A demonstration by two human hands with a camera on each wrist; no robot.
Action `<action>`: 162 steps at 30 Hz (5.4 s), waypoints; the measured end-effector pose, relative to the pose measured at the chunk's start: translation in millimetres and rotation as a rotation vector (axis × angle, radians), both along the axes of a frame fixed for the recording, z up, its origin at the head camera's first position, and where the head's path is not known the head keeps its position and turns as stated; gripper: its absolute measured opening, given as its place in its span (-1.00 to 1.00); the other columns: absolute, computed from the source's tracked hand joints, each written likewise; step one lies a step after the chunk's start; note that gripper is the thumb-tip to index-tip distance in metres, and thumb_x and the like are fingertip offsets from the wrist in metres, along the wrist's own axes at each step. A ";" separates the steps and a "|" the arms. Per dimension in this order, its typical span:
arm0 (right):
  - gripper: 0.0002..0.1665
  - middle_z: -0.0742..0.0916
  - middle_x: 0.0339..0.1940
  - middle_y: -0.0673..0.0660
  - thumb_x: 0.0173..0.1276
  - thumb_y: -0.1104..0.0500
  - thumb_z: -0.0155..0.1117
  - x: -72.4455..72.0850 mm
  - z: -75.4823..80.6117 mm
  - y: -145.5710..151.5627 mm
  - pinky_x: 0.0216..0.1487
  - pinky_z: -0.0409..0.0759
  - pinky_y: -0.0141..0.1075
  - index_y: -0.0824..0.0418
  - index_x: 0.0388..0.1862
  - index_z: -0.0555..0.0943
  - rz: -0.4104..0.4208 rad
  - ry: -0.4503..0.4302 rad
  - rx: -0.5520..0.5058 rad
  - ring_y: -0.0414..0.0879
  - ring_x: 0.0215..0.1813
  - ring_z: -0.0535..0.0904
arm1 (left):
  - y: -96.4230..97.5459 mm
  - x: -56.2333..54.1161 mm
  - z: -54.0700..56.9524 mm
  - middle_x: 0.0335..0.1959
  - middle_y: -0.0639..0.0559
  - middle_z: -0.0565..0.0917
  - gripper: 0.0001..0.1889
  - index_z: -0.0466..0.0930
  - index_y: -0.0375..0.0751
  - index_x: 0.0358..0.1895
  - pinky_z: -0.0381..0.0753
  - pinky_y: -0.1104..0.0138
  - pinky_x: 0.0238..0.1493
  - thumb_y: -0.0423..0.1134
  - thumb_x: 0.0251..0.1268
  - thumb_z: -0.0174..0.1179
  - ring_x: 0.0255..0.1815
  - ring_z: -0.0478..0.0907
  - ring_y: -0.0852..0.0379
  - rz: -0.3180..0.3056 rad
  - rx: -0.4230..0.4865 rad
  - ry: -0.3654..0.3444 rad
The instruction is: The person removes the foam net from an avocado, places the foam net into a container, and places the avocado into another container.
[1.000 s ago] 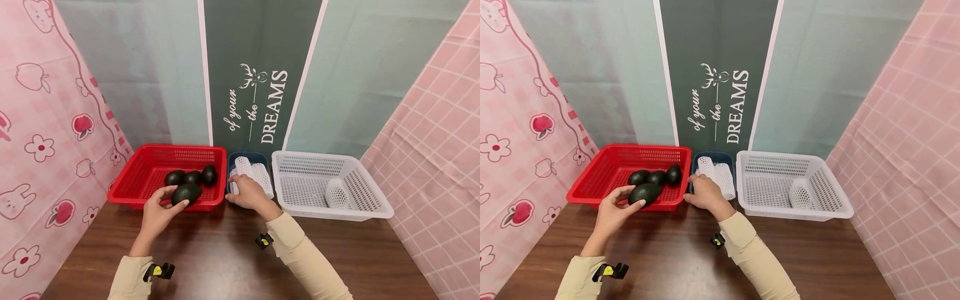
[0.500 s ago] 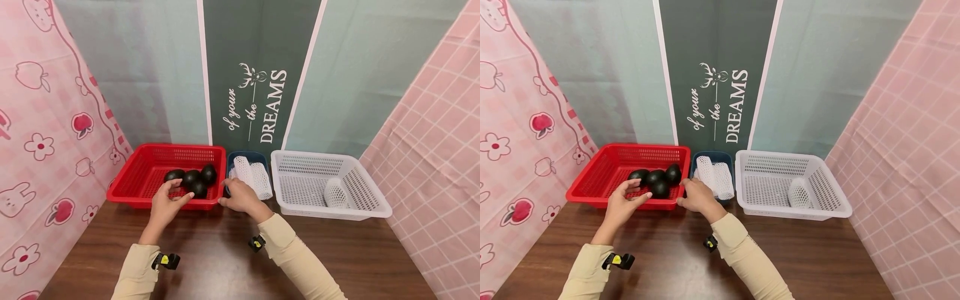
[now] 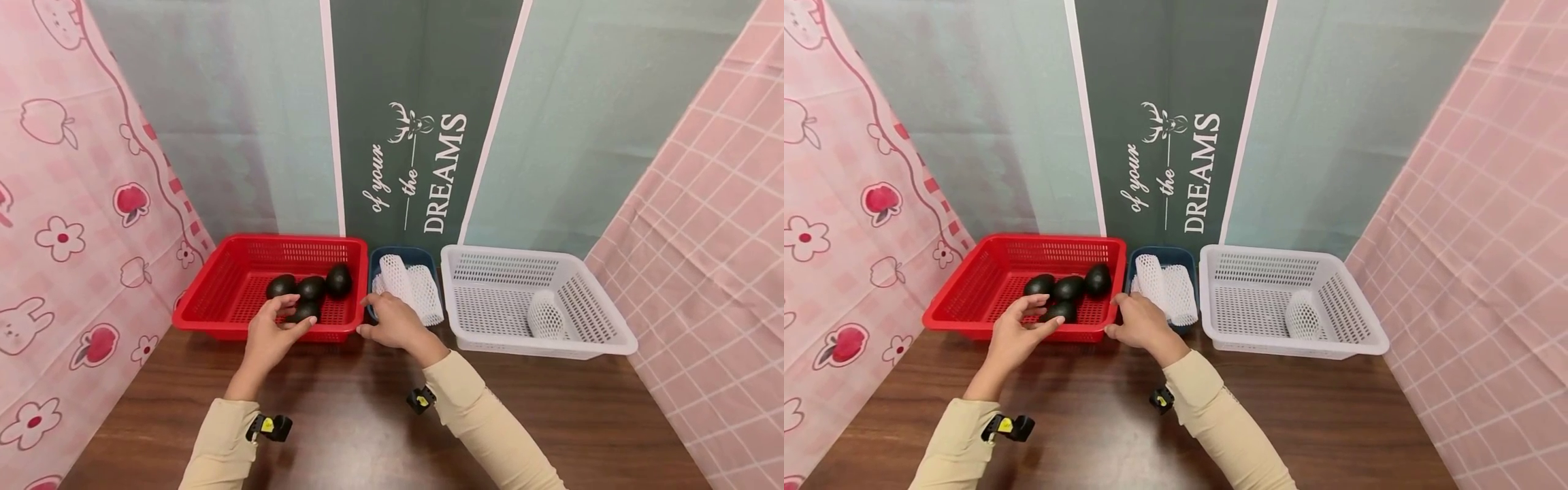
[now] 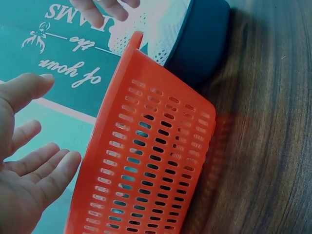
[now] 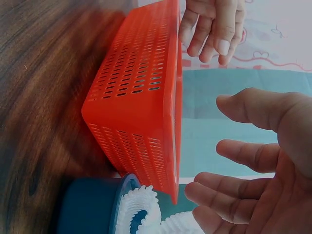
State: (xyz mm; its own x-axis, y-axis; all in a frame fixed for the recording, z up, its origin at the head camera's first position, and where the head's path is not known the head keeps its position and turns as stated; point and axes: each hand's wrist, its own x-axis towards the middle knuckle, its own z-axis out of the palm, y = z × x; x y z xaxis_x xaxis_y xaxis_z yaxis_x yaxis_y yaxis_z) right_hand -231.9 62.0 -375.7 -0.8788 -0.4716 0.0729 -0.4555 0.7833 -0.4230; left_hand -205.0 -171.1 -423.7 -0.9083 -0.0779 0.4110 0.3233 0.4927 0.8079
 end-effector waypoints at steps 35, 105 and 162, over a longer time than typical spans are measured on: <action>-0.46 0.62 -0.13 0.18 0.10 0.01 0.39 22.0 9.0 62.1 -0.09 0.50 -0.11 0.25 0.02 0.56 -0.122 -0.017 0.075 0.00 -0.11 0.52 | 63.4 18.0 8.2 -0.04 -0.15 0.56 -0.44 0.59 -0.20 0.01 0.50 0.03 -0.13 -0.08 -0.14 0.46 -0.06 0.50 -0.08 -0.148 -0.550 0.145; -0.47 0.57 -0.06 0.49 0.16 0.14 0.29 -29.4 -39.4 239.5 -0.11 0.42 0.16 0.45 0.03 0.52 -0.377 0.009 0.132 0.38 -0.03 0.46 | 141.8 4.6 -16.1 -0.07 -0.01 0.54 -0.54 0.59 -0.02 0.02 0.43 0.18 -0.24 0.05 0.02 0.31 -0.06 0.46 0.02 -0.305 -0.872 0.185; -0.26 0.37 0.10 0.63 0.08 0.21 0.22 -48.1 -59.0 319.2 -0.09 0.27 0.29 0.40 0.26 0.27 -0.482 -0.300 0.260 0.57 0.11 0.06 | 182.6 -15.7 -49.6 -0.19 0.04 0.53 -0.55 0.61 0.00 -0.02 0.42 0.24 -0.34 0.05 -0.02 0.35 -0.21 0.48 0.04 -0.385 -0.861 -0.015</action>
State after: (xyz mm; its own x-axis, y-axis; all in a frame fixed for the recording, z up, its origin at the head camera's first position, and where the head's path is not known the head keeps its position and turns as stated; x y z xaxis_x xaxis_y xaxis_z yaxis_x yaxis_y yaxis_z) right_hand -280.0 381.2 -434.7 -0.9617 0.0142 -0.2737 0.0840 0.9658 -0.2454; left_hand -220.7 11.4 -473.3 -0.8138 0.5540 0.1753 0.5809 0.7834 0.2211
